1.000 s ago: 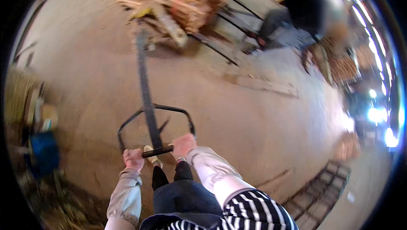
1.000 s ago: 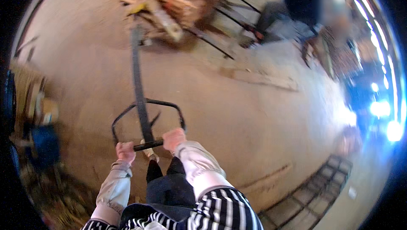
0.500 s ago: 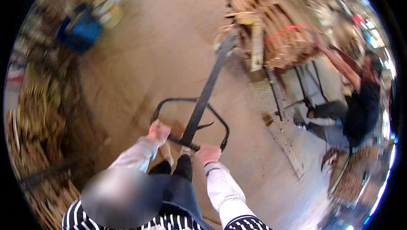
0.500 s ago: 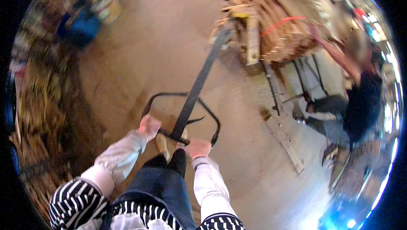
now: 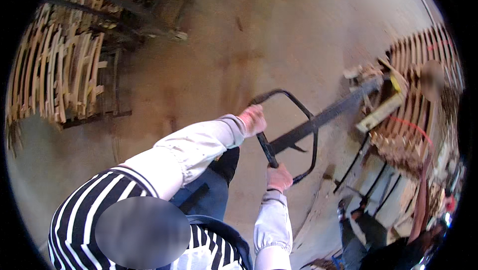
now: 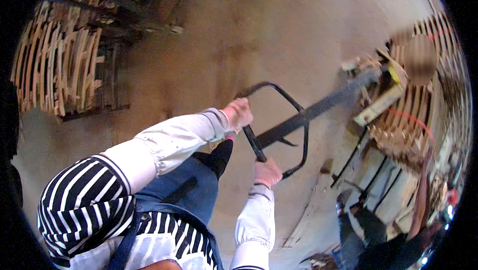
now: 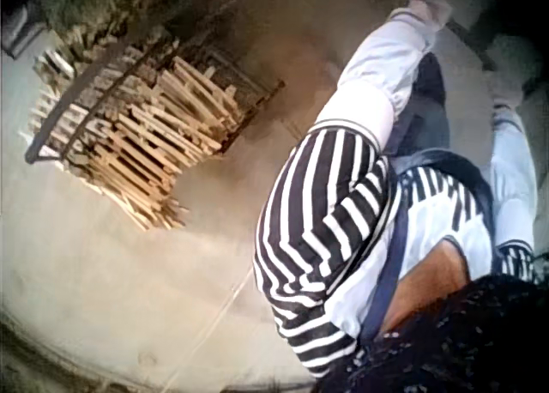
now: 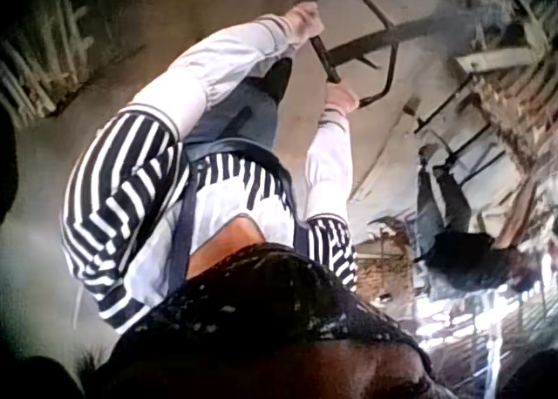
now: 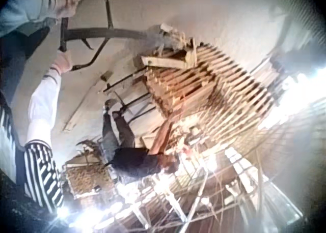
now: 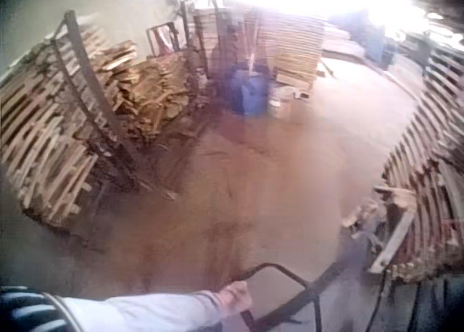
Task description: The person operates a manual pallet jack to lift and move a large stack of lumber planks within a workshop. They engage the forks, pump the handle to raise the load, and pull the stack across the floor while coworkers stand nearby.
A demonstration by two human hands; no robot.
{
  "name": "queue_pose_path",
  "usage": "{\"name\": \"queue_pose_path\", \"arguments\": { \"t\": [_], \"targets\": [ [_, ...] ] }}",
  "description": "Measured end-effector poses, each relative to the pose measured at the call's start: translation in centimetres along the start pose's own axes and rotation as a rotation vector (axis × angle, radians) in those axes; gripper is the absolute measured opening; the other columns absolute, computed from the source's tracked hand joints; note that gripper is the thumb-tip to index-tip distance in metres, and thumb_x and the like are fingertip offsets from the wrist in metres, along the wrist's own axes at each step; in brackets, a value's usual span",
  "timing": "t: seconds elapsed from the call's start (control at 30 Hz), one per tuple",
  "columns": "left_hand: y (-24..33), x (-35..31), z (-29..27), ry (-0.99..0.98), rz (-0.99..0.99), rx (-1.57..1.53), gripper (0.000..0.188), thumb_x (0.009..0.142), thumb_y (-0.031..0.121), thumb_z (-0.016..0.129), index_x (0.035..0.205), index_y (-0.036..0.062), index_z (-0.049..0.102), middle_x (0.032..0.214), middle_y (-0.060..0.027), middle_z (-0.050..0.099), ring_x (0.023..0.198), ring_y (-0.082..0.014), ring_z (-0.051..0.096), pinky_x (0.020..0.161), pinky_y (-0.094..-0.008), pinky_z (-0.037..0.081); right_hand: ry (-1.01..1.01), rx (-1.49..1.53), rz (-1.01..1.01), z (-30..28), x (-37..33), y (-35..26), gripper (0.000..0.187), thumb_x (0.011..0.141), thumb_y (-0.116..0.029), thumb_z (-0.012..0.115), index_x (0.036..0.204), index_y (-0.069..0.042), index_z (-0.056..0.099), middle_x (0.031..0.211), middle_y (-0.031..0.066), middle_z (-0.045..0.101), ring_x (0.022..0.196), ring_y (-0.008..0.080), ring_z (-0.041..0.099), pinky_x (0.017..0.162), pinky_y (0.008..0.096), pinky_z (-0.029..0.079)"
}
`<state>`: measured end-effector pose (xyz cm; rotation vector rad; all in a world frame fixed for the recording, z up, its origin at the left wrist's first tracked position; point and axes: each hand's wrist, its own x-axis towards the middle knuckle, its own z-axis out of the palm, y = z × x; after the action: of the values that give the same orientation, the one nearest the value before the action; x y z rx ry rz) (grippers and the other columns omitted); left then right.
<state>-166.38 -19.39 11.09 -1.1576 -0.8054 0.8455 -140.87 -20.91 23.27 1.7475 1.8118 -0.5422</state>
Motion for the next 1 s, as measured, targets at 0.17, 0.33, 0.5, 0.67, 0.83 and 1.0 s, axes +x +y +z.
{"name": "queue_pose_path", "arguments": {
  "t": [0.17, 0.33, 0.5, 0.67, 0.83, 1.0],
  "targets": [
    [-0.6, -1.7, 4.1, -0.268, 0.072, -1.767, 0.019, 0.08, 0.015, 0.064, 0.064, 0.0187, 0.055, 0.062, -0.0034, 0.057, 0.065, -0.023, 0.06, 0.067, -0.0403, 0.047, 0.097, 0.044, -0.045, -1.9, 2.2, -0.5, 0.017, 0.079, -0.03, 0.064, 0.083, -0.019, 0.077, 0.086, 0.0099, 0.076, 0.085, 0.0346, 0.074, 0.068, 0.0447, 0.055],
    [-3.3, 0.3, 4.2, -0.356, 0.141, -1.847, 0.006, 0.077, 0.017, 0.062, 0.073, 0.0198, 0.063, 0.068, -0.0052, 0.062, 0.074, -0.0259, 0.064, 0.076, -0.0415, 0.044, -0.056, 0.031, -0.126, -3.9, 2.9, -0.5, 0.034, 0.084, -0.044, 0.066, 0.099, -0.017, 0.08, 0.094, 0.0107, 0.078, 0.094, 0.0299, 0.076, 0.078, 0.0434, 0.058],
    [-6.8, 1.2, 3.5, -0.381, 0.217, -1.873, 0.008, 0.078, 0.013, 0.063, 0.077, 0.0168, 0.07, 0.079, -0.0077, 0.073, 0.081, -0.0279, 0.071, 0.078, -0.04, 0.047, -0.103, 0.067, -0.116, -3.8, 1.7, 0.9, 0.029, 0.087, -0.032, 0.063, 0.102, -0.015, 0.08, 0.099, 0.011, 0.078, 0.098, 0.0289, 0.076, 0.081, 0.0412, 0.057],
    [-6.2, -0.5, 1.7, -0.375, 0.256, -1.8, 0.006, 0.078, 0.013, 0.063, 0.08, 0.0169, 0.068, 0.08, -0.0064, 0.072, 0.084, -0.0269, 0.07, 0.081, -0.0401, 0.045, -0.086, 0.101, -0.15, -2.5, 0.1, 2.0, 0.026, 0.088, -0.025, 0.061, 0.102, -0.015, 0.081, 0.101, 0.009, 0.079, 0.099, 0.0276, 0.076, 0.085, 0.0402, 0.056],
    [-8.0, -0.9, 0.8, -0.449, 0.312, -1.738, 0.008, 0.081, 0.015, 0.066, 0.087, 0.0181, 0.071, 0.086, -0.0071, 0.074, 0.093, -0.026, 0.072, 0.088, -0.0391, 0.046, -0.048, 0.073, -0.169, -1.2, -1.8, 2.5, 0.026, 0.09, -0.024, 0.061, 0.101, -0.015, 0.081, 0.1, 0.0085, 0.079, 0.098, 0.0263, 0.077, 0.079, 0.0406, 0.057],
    [-7.9, -3.5, -1.5, -0.439, 0.352, -1.718, 0.01, 0.079, 0.017, 0.068, 0.089, 0.0203, 0.071, 0.085, -0.0034, 0.074, 0.091, -0.0241, 0.072, 0.087, -0.0376, 0.045, -0.065, 0.075, -0.164, -0.2, -4.1, 3.5, 0.027, 0.091, -0.025, 0.059, 0.102, -0.014, 0.081, 0.103, 0.0109, 0.079, 0.1, 0.0266, 0.076, 0.084, 0.0398, 0.055]
  ]
}}
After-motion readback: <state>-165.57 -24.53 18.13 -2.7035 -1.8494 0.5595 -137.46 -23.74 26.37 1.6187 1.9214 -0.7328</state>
